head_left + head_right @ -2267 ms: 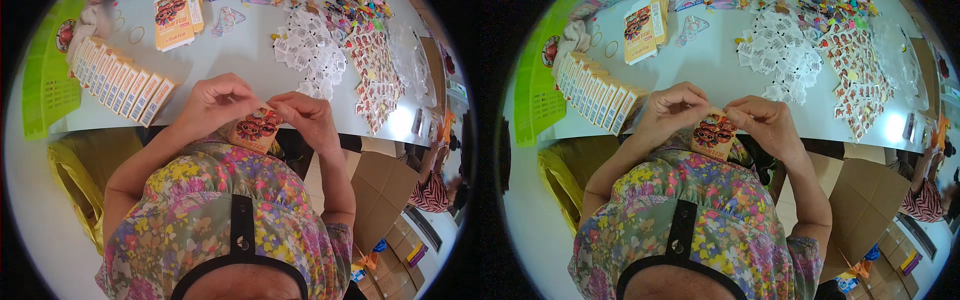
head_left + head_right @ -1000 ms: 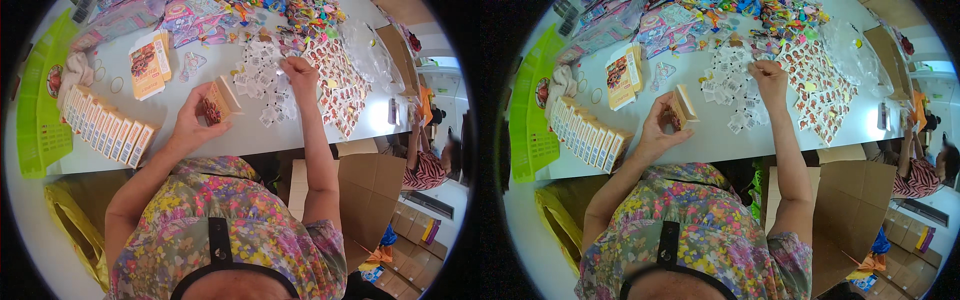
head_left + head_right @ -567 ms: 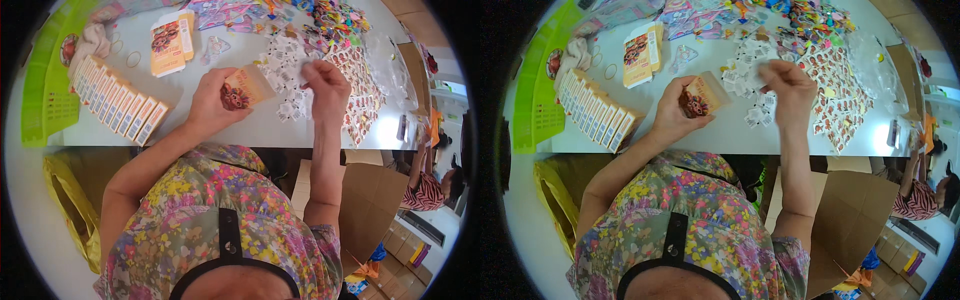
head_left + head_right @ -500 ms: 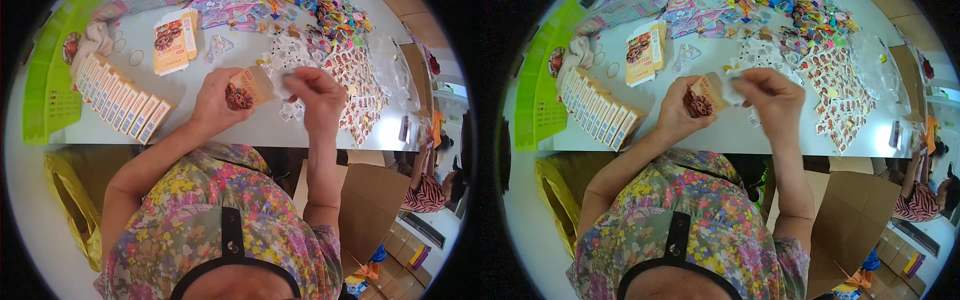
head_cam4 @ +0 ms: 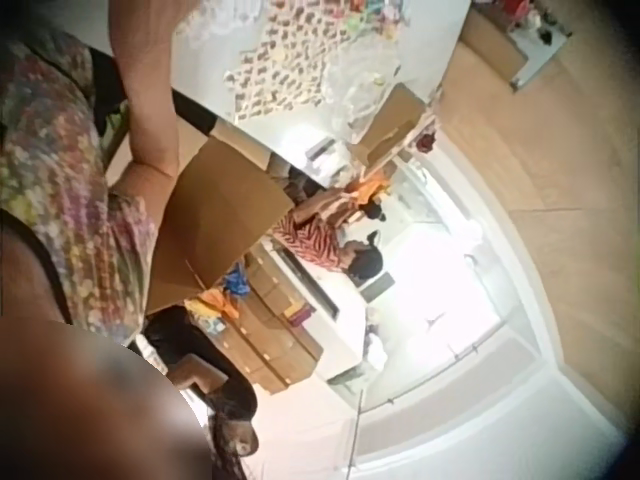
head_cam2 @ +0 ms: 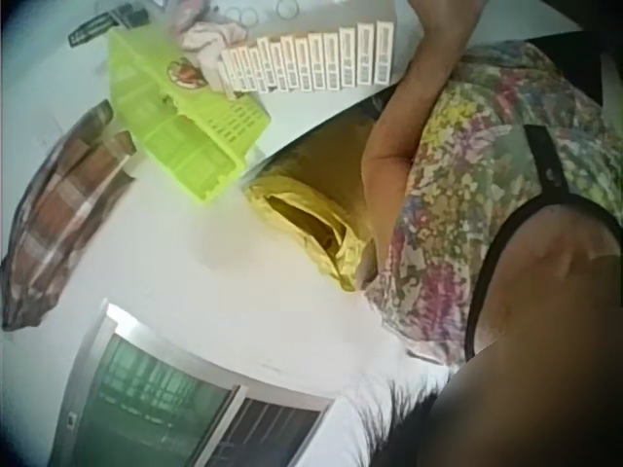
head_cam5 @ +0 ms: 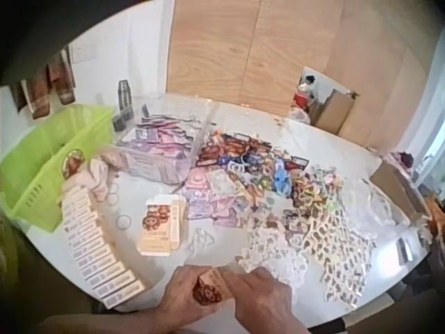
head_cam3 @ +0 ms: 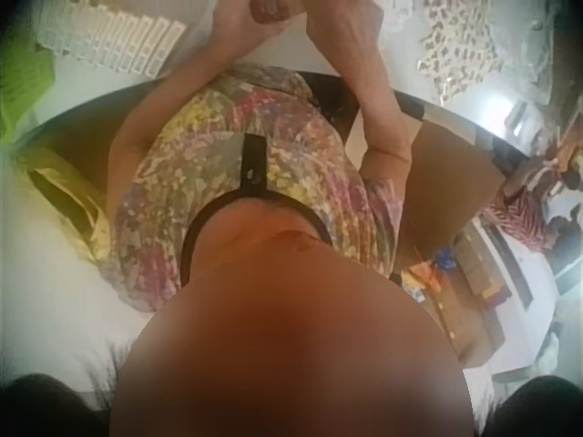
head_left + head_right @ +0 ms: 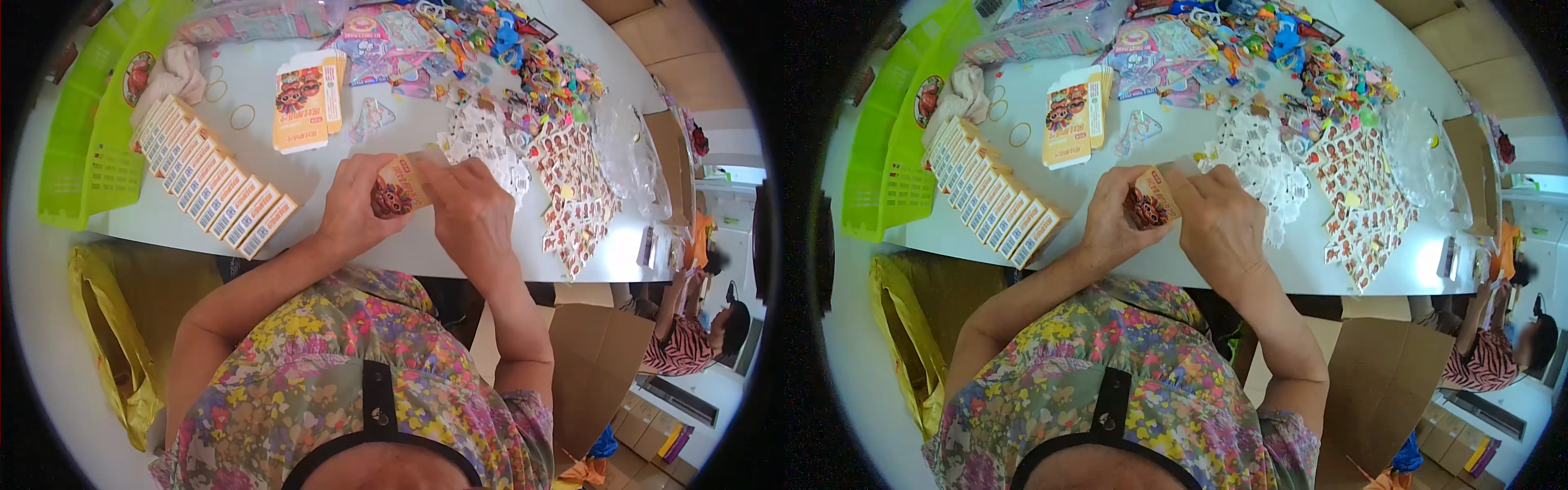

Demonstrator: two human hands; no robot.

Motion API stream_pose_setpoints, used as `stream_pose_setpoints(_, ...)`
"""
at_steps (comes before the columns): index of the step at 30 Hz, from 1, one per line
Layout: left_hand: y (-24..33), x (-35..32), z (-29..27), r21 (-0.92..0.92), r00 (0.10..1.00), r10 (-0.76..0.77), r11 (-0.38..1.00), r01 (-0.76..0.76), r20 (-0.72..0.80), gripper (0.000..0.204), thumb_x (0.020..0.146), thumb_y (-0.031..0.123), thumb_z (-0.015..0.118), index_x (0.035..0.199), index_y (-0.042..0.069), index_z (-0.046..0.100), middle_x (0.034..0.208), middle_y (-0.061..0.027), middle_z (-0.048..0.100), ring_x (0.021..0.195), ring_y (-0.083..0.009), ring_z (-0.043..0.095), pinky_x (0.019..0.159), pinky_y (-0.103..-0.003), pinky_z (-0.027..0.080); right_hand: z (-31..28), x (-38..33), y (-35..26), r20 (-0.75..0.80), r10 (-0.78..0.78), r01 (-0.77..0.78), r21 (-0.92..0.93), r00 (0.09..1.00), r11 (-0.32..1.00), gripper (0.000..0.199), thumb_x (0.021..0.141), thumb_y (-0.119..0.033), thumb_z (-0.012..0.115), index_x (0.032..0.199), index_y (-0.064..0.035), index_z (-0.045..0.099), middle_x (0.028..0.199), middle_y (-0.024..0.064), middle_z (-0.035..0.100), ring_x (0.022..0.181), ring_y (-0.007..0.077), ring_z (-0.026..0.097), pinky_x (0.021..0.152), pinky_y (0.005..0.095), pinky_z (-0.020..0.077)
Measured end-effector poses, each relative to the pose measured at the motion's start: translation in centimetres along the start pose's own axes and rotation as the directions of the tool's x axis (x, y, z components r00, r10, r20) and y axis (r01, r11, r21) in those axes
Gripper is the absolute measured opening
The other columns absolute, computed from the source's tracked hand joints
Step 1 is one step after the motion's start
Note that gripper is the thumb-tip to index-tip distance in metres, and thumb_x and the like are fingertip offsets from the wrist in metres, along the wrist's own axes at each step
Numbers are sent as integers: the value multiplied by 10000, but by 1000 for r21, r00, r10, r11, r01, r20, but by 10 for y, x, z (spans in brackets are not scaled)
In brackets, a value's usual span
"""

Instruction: Assembling and packing small product boxes into a larger cardboard shipping carton.

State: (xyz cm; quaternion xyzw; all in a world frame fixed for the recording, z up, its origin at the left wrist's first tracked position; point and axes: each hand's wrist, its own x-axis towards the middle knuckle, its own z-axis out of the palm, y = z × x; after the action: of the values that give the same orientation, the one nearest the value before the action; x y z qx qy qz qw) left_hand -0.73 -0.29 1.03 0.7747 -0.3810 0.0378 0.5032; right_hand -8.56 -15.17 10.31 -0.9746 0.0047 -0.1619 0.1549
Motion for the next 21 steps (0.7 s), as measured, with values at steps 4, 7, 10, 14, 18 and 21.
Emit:
stream_pose_setpoints(4, -6, -5, 4, -108, 993, -120, 987, 117, -18, 713, 597, 113, 863, 1203, 30, 496, 1080, -136, 553, 989, -294, 556, 852, -373, 475, 12, 20, 10, -154, -152, 154, -3, 976, 988, 101, 776, -2, 690, 870, -33, 711, 862, 72, 670, 753, 213, 630, 597, 312, 501)
stream_pose_setpoints(7, -13, -10, 4, -287, 969, -246, 930, 229, -23, 720, 594, 136, 870, 1196, 29, 491, 1076, -146, 539, 979, -299, 555, 838, -370, 477, 15, 55, 40, -135, 153, -61, 520, 979, 852, 44, 821, -50, 711, 860, -31, 710, 850, 21, 679, 725, 80, 585, 582, 230, 443)
stream_pose_setpoints(10, -14, -12, 6, -367, 959, -285, 893, 259, -16, 710, 611, 149, 875, 1196, 25, 491, 1090, -137, 529, 976, -260, 564, 834, -342, 483, 47, 123, 93, -154, 90, -44, 282, 984, 958, 135, 824, -71, 679, 951, -32, 703, 939, 84, 691, 844, 202, 635, 714, 327, 493)
stream_pose_setpoints(14, -13, -10, 8, -308, 975, -218, 932, 193, -51, 702, 605, 148, 881, 1183, 27, 502, 1084, -128, 526, 984, -248, 571, 838, -331, 486, 113, 183, 143, -73, -154, 146, -96, 985, 985, 435, 771, -41, 666, 1202, -84, 624, 1306, 126, 581, 1213, 331, 521, 1007, 419, 432)
stream_pose_setpoints(18, -10, -9, 5, -331, 971, -237, 918, 219, -15, 702, 597, 149, 885, 1174, 26, 504, 1078, -120, 538, 966, -257, 580, 826, -345, 489, 125, 217, 154, 172, -190, 223, -194, 967, 955, 545, 748, -81, 674, 1282, -141, 582, 1402, 93, 507, 1300, 304, 448, 1086, 448, 354)
stream_pose_setpoints(21, -10, -7, 1, -324, 969, -248, 918, 231, -12, 707, 590, 161, 886, 1170, 24, 504, 1072, -131, 545, 953, -277, 584, 822, -358, 489, 105, 218, 140, 327, -155, 253, -282, 932, 925, 488, 779, -135, 670, 1260, -190, 606, 1374, 48, 536, 1256, 284, 489, 1061, 495, 357)
